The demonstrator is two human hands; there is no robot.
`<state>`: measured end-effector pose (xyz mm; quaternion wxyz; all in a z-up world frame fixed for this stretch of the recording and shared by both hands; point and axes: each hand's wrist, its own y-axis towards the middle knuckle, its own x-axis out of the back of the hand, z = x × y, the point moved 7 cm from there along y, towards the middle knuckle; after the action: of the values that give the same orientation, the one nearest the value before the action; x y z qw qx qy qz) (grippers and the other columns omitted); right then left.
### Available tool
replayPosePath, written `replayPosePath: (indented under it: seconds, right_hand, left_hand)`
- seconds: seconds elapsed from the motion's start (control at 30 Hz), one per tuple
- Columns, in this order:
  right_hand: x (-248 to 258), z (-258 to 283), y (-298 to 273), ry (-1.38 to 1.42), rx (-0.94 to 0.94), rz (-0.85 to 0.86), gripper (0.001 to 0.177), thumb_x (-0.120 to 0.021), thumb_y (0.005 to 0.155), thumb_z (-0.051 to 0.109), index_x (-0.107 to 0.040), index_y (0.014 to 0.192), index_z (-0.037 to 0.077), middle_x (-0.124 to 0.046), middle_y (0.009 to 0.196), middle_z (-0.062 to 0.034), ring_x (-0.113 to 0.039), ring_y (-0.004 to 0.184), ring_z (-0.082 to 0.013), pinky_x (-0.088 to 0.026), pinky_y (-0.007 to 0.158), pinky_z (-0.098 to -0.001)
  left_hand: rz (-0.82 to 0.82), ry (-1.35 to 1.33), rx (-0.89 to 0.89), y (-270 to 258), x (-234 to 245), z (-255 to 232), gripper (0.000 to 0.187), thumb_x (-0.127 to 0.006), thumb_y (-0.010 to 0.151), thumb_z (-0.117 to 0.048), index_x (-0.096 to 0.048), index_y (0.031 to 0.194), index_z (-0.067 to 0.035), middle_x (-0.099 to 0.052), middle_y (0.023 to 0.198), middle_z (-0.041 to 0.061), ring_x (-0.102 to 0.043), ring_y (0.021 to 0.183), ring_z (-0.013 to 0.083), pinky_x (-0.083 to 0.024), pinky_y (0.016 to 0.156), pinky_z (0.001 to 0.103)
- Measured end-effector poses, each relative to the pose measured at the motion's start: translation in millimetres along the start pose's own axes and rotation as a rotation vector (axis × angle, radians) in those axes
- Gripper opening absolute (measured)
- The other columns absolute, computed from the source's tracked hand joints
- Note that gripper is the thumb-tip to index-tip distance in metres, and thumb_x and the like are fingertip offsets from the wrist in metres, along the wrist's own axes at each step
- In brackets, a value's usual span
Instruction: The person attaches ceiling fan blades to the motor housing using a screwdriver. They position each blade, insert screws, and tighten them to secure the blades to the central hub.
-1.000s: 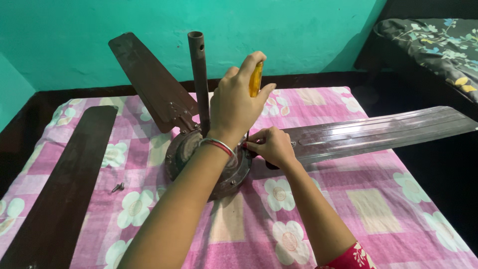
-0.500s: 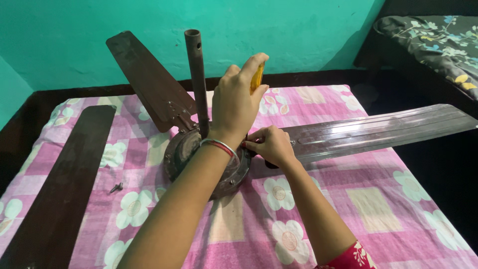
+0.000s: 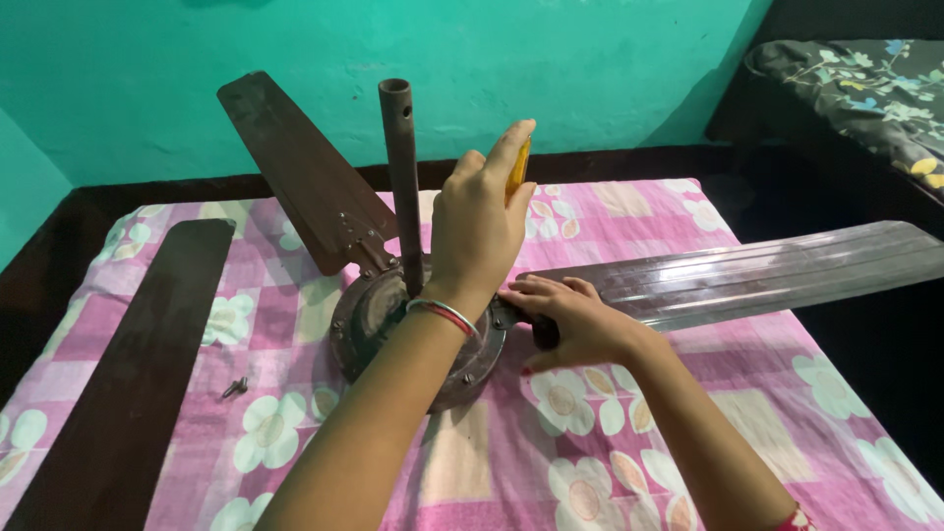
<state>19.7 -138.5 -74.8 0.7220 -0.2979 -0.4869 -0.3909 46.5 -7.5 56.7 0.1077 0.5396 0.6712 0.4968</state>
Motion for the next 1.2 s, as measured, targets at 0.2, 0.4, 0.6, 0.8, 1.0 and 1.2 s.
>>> replayPosePath:
  seconds: [0.2, 0.4, 0.6, 0.8, 1.0, 1.2]
  right_hand:
    - [0, 6, 1, -0.100, 0.009, 0.002, 0.095, -0.086, 0.067, 0.020, -0.043, 0.152, 0.021, -0.047, 0.155, -0.0047, -0.032, 0.150, -0.0231, -0.020, 0.122, -0.0520]
    - [-2, 8, 1, -0.130, 0.012, -0.045, 0.089, -0.078, 0.067, 0.009, -0.047, 0.150, 0.020, -0.047, 0.155, -0.0050, -0.034, 0.148, -0.0234, -0.023, 0.122, -0.0499]
    - [-14, 12, -11, -0.290, 0.001, -0.371, 0.065, -0.067, 0.079, 0.008, -0.057, 0.143, 0.016, -0.054, 0.152, -0.0037, -0.044, 0.143, -0.0241, -0.033, 0.117, -0.0475]
    - [-28, 16, -27, -0.459, 0.012, -0.638, 0.059, -0.066, 0.082, 0.015, -0.058, 0.141, 0.013, -0.059, 0.146, -0.0078, -0.053, 0.137, -0.0259, -0.038, 0.115, -0.0450]
    - [-32, 30, -48, -0.498, 0.124, -0.756, 0.066, -0.067, 0.075, 0.014, -0.060, 0.141, 0.010, -0.060, 0.147, -0.0072, -0.055, 0.135, -0.0245, -0.038, 0.114, -0.0448]
    - [-33, 42, -46, -0.498, 0.186, -0.750, 0.061, -0.065, 0.077, 0.013, -0.062, 0.138, 0.009, -0.061, 0.145, -0.0055, -0.056, 0.135, -0.0227, -0.037, 0.115, -0.0455]
  left_hand:
    - [0.008, -0.001, 0.012, 0, 4, 6, 0.062, -0.078, 0.088, -0.009, -0.055, 0.146, -0.018, -0.066, 0.094, 0.018, -0.071, 0.084, 0.0364, -0.057, 0.072, 0.047]
    - [0.004, -0.039, -0.006, -12, 3, -2, 0.061, -0.074, 0.093, -0.012, -0.051, 0.149, -0.024, -0.065, 0.097, 0.017, -0.071, 0.082, 0.0358, -0.057, 0.070, 0.047]
    - [0.067, -0.037, 0.034, -29, 0, -7, 0.070, -0.069, 0.097, -0.011, -0.038, 0.157, -0.031, -0.068, 0.095, 0.016, -0.072, 0.081, 0.0358, -0.057, 0.068, 0.049]
    - [0.045, -0.098, -0.030, -35, 15, -12, 0.073, -0.064, 0.100, -0.006, -0.030, 0.160, -0.029, -0.072, 0.114, 0.020, -0.074, 0.098, 0.0390, -0.059, 0.076, 0.049]
    - [-0.086, -0.222, -0.016, -58, 37, -15, 0.069, -0.072, 0.100, -0.008, -0.037, 0.156, -0.025, -0.072, 0.127, 0.016, -0.077, 0.107, 0.0325, -0.064, 0.084, 0.040]
    - [-0.072, -0.238, -0.013, -62, 42, -18, 0.069, -0.073, 0.096, -0.006, -0.040, 0.155, -0.023, -0.071, 0.130, 0.018, -0.075, 0.109, 0.0339, -0.063, 0.084, 0.040]
